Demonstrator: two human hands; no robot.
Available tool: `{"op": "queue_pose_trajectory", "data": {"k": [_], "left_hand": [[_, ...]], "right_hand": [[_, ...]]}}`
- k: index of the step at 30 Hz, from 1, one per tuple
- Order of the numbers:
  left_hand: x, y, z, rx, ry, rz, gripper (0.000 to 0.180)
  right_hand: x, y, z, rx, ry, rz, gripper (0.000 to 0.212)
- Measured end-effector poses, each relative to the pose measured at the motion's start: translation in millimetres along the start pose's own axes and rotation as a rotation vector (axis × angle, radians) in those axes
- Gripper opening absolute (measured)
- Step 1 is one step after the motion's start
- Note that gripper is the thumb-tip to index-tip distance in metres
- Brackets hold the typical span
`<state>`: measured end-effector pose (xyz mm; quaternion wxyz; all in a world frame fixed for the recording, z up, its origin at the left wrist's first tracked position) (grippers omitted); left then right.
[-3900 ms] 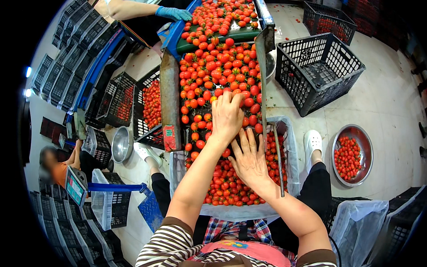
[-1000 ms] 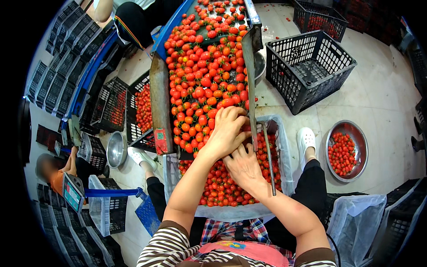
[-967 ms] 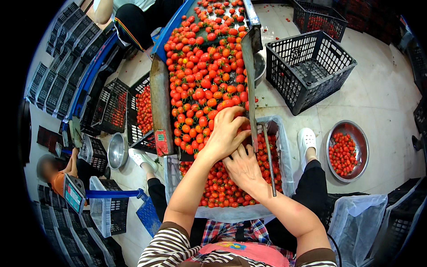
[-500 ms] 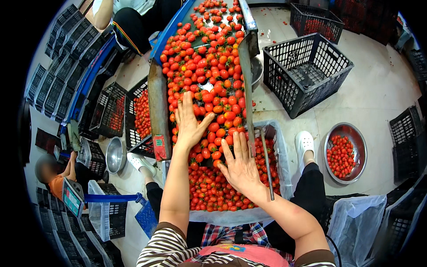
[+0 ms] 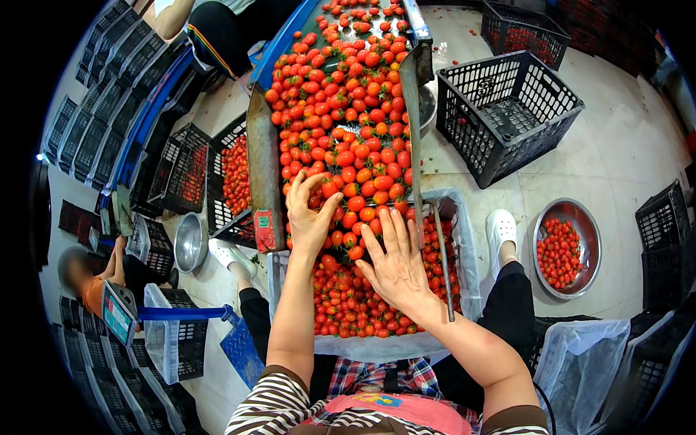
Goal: The person sorts cherry tomatoes by hand from a large basket into a smaller crate and onto a conveyor belt.
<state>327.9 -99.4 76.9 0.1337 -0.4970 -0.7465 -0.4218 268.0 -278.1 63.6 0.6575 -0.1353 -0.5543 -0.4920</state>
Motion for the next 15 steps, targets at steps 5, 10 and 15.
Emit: {"op": "queue_pose_trajectory", "data": {"k": [5,10,15], "left_hand": [[-4.5,46.3,17.6,-0.035,0.370,-0.175,0.048],[-17.5,40.9,16.2,-0.065,0.380,0.091,0.049],[-5.3,0.9,8.9,-0.012,0.234,0.167,0.048]], "right_hand": [[-5.0,0.1,0.1,0.014,-0.008,0.033,0.059],[-4.1,0.4,-5.4,-0.035,-0.016,0.012,0.067],[-3.9,-1.8,-4.4,-0.022,-0.033,0.041,0.065]]}}
Point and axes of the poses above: each hand's wrist, its own y-axis towards the middle knuckle, its own x-axis out of the back of the hand, z = x × y, the point moved 2 cm from there along y, towards the middle knuckle, and after that the axes turned 1 degree about -y, right-handed, at the moved point
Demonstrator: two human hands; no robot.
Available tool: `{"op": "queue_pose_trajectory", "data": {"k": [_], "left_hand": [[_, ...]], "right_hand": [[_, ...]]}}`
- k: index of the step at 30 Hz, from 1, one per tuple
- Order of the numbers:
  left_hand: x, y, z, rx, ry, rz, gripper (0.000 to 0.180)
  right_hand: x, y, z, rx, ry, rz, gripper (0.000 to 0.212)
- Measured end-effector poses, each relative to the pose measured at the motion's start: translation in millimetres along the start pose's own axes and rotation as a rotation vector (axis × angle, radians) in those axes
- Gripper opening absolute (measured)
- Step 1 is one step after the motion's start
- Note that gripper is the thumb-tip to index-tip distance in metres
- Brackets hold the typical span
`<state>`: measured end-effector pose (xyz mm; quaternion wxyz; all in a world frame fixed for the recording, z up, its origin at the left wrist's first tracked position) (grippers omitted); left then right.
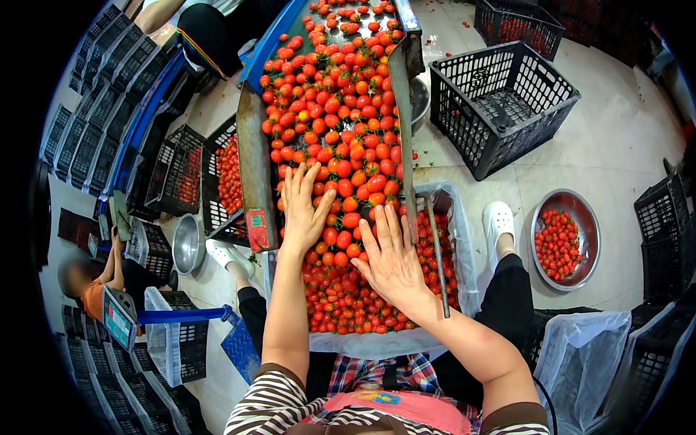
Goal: The person sorts cherry tomatoes by hand from a large basket into a smaller crate and onto a conveyor belt.
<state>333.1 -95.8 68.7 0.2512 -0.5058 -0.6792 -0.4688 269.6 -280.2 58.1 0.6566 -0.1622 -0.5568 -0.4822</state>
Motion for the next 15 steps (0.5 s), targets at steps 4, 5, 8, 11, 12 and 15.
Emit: {"op": "queue_pose_trajectory", "data": {"k": [4,5,8,11,12,15], "left_hand": [[6.7,-6.4,-29.6,-0.211,0.098,-0.250,0.027],[1.0,-1.5,-35.7,-0.279,0.115,-0.218,0.025],[-16.8,18.4,-48.8,-0.300,0.158,-0.209,0.018],[-17.6,26.9,-67.0,-0.255,0.377,-0.004,0.024],[-21.8,28.2,-67.6,-0.223,0.403,0.016,0.024],[-22.8,23.5,-65.4,-0.194,0.407,-0.016,0.024]], "right_hand": [[1.1,0.2,4.5,0.031,-0.032,0.001,0.060],[1.2,-0.4,7.2,0.049,-0.053,-0.003,0.057],[-2.0,-1.2,8.7,0.096,-0.061,-0.029,0.051],[3.2,0.7,6.4,0.088,-0.041,-0.061,0.049],[4.1,1.0,6.4,0.075,-0.035,-0.076,0.049],[1.7,2.9,2.6,0.046,-0.050,-0.093,0.049]]}}
Point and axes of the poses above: each hand's wrist, its own y-axis towards the middle knuckle, its own x-axis out of the back of the hand, z = x × y, the point moved 2 cm from there along y, towards the middle knuckle, and after that the axes turned 1 degree about -y, right-handed, at the moved point
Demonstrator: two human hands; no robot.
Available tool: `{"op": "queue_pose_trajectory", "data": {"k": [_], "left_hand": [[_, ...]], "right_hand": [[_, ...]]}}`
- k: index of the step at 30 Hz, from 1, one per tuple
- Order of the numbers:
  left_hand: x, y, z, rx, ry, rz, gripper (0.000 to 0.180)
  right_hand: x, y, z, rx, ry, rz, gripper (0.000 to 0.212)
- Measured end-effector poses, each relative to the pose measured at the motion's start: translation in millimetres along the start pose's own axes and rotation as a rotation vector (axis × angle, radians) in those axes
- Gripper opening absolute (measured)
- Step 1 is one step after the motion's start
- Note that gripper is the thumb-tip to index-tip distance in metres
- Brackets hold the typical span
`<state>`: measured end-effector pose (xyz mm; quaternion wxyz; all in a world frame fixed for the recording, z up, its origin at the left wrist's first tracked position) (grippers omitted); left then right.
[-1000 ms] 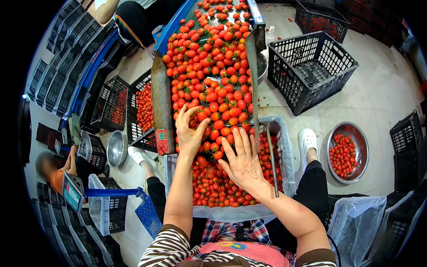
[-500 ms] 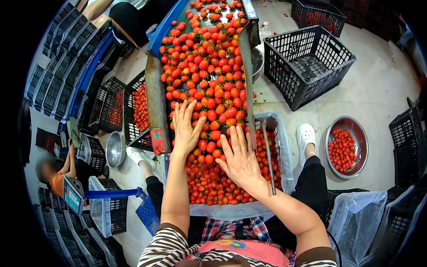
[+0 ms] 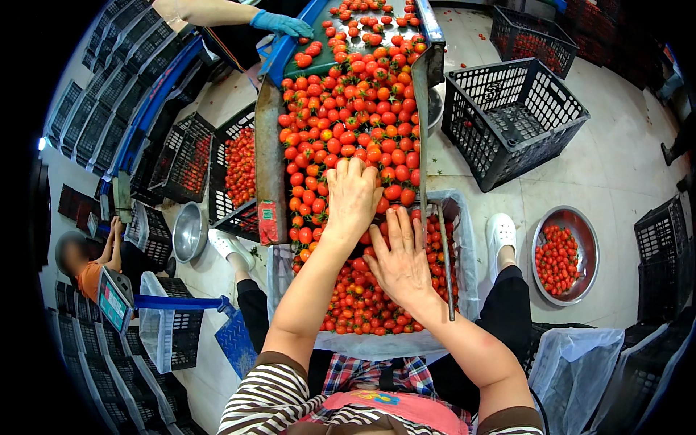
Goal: The person sorts cherry tomatoes by hand from a large basket into a smaller crate and onto a conveyor belt.
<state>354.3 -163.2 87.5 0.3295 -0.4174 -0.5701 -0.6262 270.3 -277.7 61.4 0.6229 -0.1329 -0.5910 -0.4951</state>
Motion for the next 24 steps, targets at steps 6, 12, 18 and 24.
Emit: {"op": "queue_pose_trajectory", "data": {"k": [6,12,18,24], "left_hand": [[28.8,-38.3,13.4,-0.267,-0.272,-0.394,0.032],[47.1,-44.2,81.2,0.343,-0.546,-0.408,0.017],[18.9,-14.5,76.7,0.284,-0.257,0.069,0.027],[15.1,-16.0,65.8,0.294,-0.141,0.090,0.030]], "right_hand": [[0.0,-1.1,-2.0,0.001,0.018,0.019,0.049],[-1.4,-2.1,0.4,0.006,0.016,0.025,0.049],[-1.6,-2.2,0.0,0.018,-0.001,0.035,0.049],[0.0,-1.0,-0.6,0.020,0.017,0.018,0.048]]}}
Point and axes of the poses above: each hand's wrist, its own y-axis towards the middle knuckle, its own x-axis out of the back of the hand, z = x × y, the point moved 2 cm from there along y, towards the middle knuckle, and after that the axes turned 1 degree about -y, right-handed, at the moved point
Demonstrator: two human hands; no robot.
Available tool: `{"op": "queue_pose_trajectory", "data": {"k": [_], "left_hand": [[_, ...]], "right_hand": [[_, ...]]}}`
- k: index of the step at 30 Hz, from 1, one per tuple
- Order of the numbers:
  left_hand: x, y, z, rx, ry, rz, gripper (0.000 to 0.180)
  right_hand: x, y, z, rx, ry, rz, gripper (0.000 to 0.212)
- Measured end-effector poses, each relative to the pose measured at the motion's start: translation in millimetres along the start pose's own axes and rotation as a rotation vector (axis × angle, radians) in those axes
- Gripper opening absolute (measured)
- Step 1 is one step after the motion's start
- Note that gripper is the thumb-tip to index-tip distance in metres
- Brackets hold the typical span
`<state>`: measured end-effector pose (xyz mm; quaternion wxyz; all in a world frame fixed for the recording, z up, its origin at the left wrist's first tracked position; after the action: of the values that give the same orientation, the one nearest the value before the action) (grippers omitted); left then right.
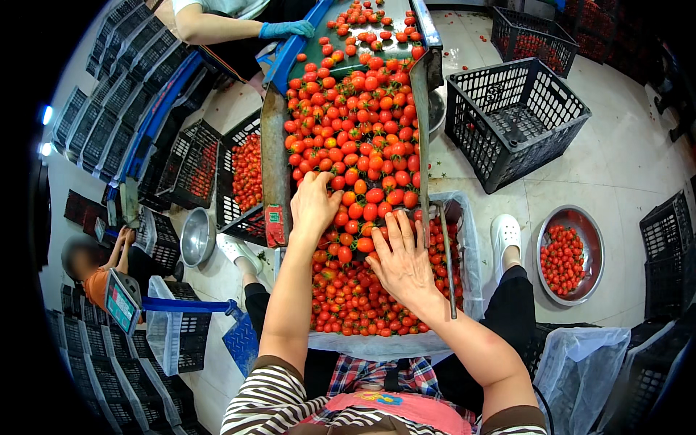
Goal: The person sorts cherry tomatoes by hand from a large basket into a smaller crate and onto a conveyor belt.
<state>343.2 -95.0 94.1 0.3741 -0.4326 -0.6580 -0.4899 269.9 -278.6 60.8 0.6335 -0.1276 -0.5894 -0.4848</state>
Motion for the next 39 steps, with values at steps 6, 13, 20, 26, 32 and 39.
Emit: {"op": "queue_pose_trajectory", "data": {"k": [6,13,20,26,32,39], "left_hand": [[49.3,-32.4,-2.9,-0.201,-0.143,-0.495,0.022],[91.3,56.6,60.0,-0.072,0.123,-0.590,0.061],[-45.9,16.7,-16.7,0.076,0.073,-0.049,0.072],[-19.0,-30.1,-17.7,-0.160,-0.010,0.075,0.058],[-11.0,-38.6,18.6,-0.098,-0.270,-0.196,0.031],[-14.1,4.0,-2.8,-0.038,-0.427,-0.340,0.027]], "right_hand": [[-0.2,-1.0,-5.7,-0.025,0.012,0.019,0.048],[3.3,0.3,0.1,-0.026,0.064,0.025,0.048],[2.0,0.6,-2.8,-0.082,0.103,-0.015,0.067],[-0.8,-1.2,-7.2,-0.082,0.064,0.078,0.067],[3.6,3.5,-3.2,-0.018,0.069,0.013,0.056],[4.3,2.1,-0.2,-0.004,-0.042,0.065,0.051]]}}
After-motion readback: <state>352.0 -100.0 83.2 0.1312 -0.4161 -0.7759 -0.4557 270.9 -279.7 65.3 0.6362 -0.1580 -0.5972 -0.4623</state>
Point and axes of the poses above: each hand's wrist, its own y-axis towards the middle knuckle, its own x-axis out of the back of the hand, z = x × y, the point moved 2 cm from there along y, towards the middle knuckle, and after that the axes turned 1 degree about -y, right-handed, at the moved point
